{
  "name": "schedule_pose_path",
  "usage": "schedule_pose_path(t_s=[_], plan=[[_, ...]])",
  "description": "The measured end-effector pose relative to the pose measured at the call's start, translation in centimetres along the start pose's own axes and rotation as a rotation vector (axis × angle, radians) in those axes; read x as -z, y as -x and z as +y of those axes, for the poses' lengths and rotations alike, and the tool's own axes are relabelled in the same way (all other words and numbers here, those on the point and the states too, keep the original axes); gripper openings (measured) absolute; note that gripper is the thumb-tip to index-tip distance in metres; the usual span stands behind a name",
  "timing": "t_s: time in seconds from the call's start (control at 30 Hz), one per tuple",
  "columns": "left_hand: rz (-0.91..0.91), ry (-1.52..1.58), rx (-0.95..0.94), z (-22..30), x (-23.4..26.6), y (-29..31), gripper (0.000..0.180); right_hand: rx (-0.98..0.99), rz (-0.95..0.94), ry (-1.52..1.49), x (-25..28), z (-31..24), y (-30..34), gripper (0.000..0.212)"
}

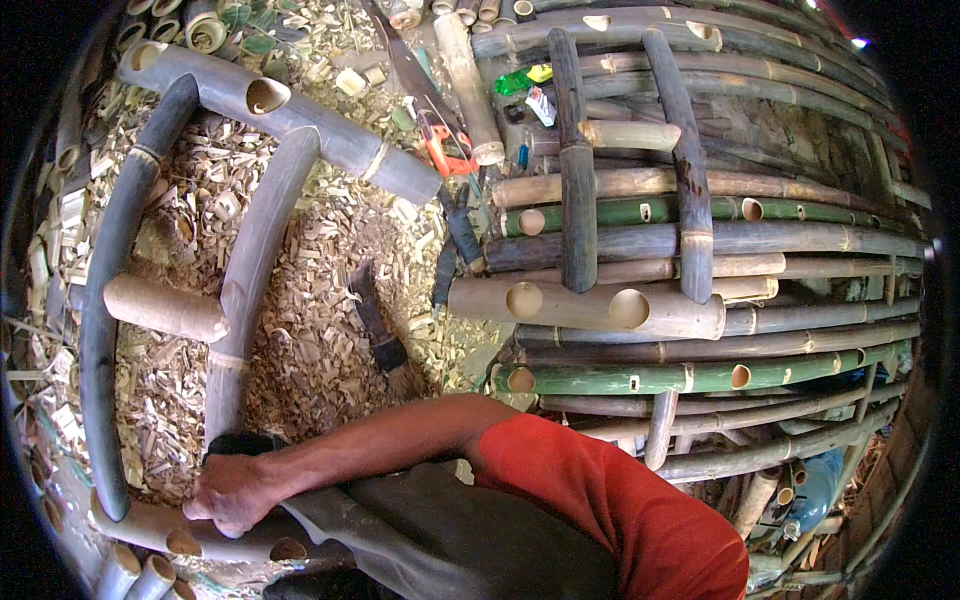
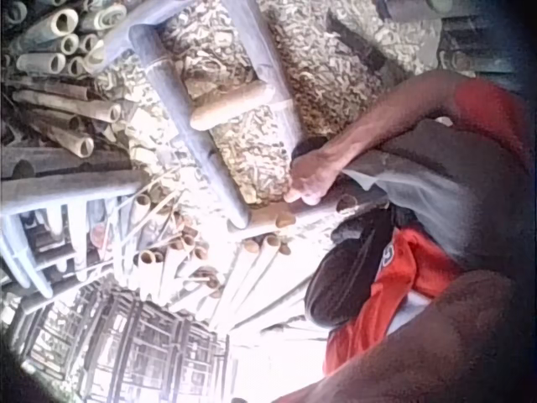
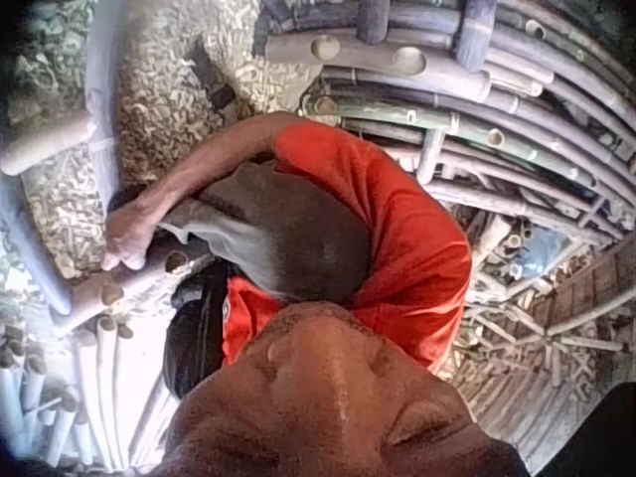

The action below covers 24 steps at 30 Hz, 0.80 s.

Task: The person saws bamboo poles to size, shapes the joint ends using a machete, and fits the pieces together to assemble a ladder-like frame structure.

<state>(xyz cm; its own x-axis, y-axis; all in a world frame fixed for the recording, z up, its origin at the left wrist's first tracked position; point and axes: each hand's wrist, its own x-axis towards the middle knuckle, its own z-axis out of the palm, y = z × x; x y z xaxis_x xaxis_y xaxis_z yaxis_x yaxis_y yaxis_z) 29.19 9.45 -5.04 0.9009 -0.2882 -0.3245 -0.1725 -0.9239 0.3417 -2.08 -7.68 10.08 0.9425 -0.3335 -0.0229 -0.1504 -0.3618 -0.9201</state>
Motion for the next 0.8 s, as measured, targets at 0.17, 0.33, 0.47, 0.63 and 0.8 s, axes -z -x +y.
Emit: schedule_pose_path(t_s=[0.17,0.33,0.47,0.63,0.8], plan=[[0.044,-0.003,0.033,-4.0,2.7,1.5,0.111,-0.08,-0.082,-0.1,1.5,-0.5,-0.4,0.023],[0.225,-0.111,0.125,-15.2,9.9,7.6,0.114,-0.093,-0.101,-0.451,2.5,0.2,-0.9,0.028],[0.369,-0.262,0.376,-21.5,15.6,16.1,0.116,-0.186,-0.117,-0.368,3.3,-0.4,-1.1,0.02],[0.379,-0.234,0.595,-25.5,14.4,22.7,0.119,-0.354,-0.117,-0.472,2.7,-2.3,-1.3,0.023],[0.391,-0.183,0.522,-22.0,15.7,24.7,0.114,-0.375,-0.102,-0.41,2.4,-2.6,-2.1,0.023]])
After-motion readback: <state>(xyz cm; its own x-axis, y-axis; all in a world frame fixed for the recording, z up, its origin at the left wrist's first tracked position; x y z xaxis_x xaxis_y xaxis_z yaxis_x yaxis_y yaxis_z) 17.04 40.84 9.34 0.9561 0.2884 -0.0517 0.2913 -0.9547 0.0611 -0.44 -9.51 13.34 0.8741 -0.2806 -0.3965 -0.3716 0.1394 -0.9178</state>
